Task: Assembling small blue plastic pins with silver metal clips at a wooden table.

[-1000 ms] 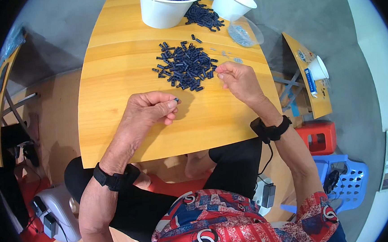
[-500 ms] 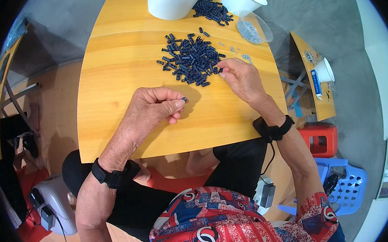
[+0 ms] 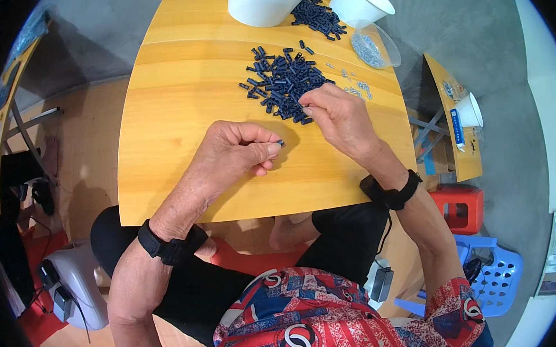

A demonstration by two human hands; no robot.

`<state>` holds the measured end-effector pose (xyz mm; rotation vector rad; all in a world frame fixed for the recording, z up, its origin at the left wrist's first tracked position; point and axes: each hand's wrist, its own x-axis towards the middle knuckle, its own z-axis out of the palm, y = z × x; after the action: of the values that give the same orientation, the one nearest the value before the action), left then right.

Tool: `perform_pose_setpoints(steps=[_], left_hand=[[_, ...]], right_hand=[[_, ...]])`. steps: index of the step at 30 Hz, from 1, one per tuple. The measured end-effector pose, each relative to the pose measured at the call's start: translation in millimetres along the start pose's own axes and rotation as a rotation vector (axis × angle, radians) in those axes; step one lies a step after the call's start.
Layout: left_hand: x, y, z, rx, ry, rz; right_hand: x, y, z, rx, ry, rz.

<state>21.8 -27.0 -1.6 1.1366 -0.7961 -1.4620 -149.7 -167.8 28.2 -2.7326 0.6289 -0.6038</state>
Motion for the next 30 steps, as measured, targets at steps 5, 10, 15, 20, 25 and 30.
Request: perform_pose_setpoints(steps=[5, 10, 15, 20, 25, 30], left_hand=[[0, 0, 1, -0.013, -0.020, 0.013], [-1, 0, 0, -0.008, -0.015, 0.025], [2, -2, -2, 0.014, -0.056, 0.004], [2, -2, -1, 0.039, -0.023, 0.000], [2, -2, -2, 0.031, -0.032, 0.003], [0, -1, -2, 0.016, -0.037, 0.000]], right_hand=[[2, 9, 8, -0.063, 0.006, -0.039], [-2, 14, 2, -0.087, -0.007, 0.034], [-4, 11, -4, -0.042, 0.023, 0.078], [-3, -1, 4, 0.041, 0.030, -0.011], [-6, 4, 2, -0.034, -0.009, 0.013], [-4, 2, -7, -0.046, -0.046, 0.063]])
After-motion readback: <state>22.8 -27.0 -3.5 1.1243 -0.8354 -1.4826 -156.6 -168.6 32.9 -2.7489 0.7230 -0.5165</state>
